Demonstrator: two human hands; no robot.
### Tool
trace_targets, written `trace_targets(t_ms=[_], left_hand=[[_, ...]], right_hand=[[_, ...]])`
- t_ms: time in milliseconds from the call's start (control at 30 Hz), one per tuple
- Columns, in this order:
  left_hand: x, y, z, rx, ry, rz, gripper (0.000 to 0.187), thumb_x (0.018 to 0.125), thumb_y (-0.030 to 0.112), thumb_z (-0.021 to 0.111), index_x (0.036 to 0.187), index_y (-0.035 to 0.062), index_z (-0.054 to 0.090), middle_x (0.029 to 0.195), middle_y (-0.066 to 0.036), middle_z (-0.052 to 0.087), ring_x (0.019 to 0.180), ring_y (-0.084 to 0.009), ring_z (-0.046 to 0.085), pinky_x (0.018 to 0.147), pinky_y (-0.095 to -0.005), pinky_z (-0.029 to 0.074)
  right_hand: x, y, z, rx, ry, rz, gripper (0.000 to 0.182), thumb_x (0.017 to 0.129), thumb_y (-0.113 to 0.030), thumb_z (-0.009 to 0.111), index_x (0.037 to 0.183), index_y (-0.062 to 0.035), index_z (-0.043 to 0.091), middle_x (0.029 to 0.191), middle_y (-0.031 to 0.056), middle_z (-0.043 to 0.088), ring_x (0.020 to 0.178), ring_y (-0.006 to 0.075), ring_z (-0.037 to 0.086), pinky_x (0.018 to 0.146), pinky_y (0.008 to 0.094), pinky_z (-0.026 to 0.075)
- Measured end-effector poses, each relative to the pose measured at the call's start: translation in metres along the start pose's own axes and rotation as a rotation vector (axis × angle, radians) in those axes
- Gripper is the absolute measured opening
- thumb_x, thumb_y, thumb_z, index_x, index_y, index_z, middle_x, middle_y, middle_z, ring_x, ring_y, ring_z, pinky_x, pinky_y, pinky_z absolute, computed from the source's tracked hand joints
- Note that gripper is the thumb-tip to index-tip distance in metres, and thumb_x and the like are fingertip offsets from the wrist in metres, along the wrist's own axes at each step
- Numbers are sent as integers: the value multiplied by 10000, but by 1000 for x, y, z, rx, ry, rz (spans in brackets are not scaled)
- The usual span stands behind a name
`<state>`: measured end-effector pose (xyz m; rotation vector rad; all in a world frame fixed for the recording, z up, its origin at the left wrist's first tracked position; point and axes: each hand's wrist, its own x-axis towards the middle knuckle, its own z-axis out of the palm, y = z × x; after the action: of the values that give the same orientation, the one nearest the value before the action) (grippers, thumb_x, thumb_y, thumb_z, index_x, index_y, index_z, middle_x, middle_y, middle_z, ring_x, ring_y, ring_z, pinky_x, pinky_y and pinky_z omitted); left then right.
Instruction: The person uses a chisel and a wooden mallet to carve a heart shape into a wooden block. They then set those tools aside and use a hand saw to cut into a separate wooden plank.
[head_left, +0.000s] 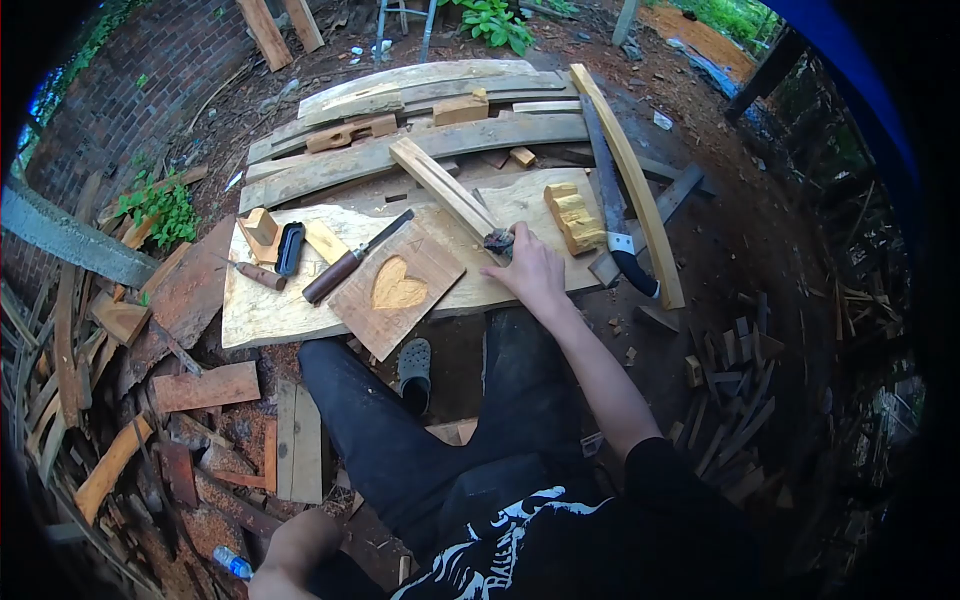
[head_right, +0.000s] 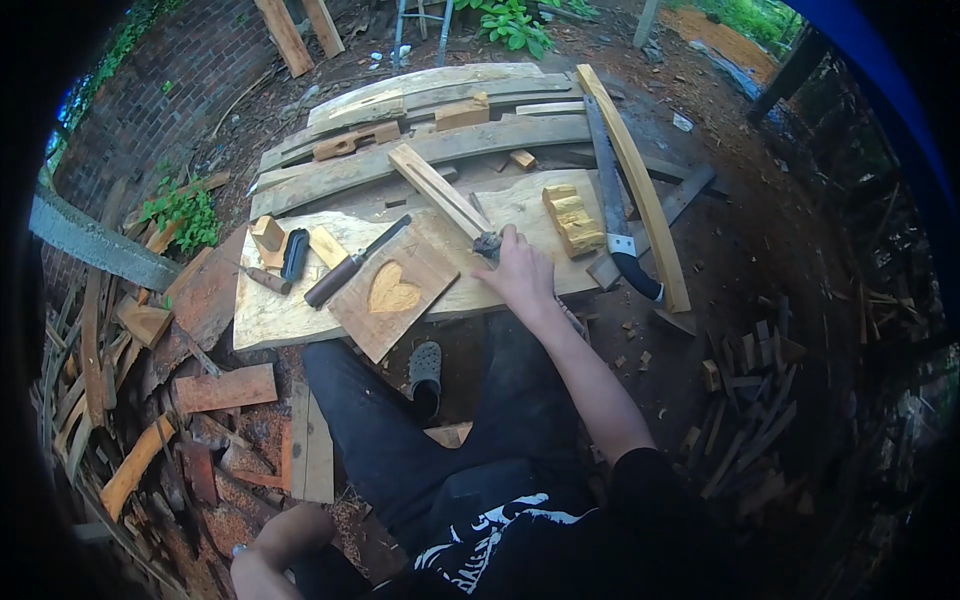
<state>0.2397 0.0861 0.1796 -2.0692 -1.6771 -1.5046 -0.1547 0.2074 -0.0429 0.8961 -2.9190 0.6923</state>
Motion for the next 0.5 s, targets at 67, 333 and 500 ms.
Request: trace_targets(t_ms=[67, 333, 500], left_hand=[[2, 1, 3, -35, 94, -12, 110, 888, 279, 619, 810, 202, 631, 764, -9, 596, 729, -215, 580, 696, -412, 407], [2, -3, -16, 32, -56, -2, 153, 891, 264, 617, 753, 198, 604, 708, 5, 563, 726, -225, 572, 656, -404, 403], [4, -12, -22, -65, 26, -25, 166, 893, 257, 631, 741, 200, 597, 709, 2, 558, 718, -221, 565, 651, -404, 401]], right_hand=[[9, 4, 2, -42, -133, 107, 604, 757, -384, 895, 1160, -34, 610, 1058, 203, 737, 994, 384, 723, 823, 476, 568], [-6, 10, -3, 1, -15, -166, 540, 781, -222, 850, 1249, -72, 624, 1111, 159, 736, 1033, 348, 713, 857, 460, 555], [-13, -1, -3, 81, 58, -511, 476, 761, -145, 829, 1201, -92, 654, 1066, 97, 723, 1027, 299, 700, 854, 419, 551]])
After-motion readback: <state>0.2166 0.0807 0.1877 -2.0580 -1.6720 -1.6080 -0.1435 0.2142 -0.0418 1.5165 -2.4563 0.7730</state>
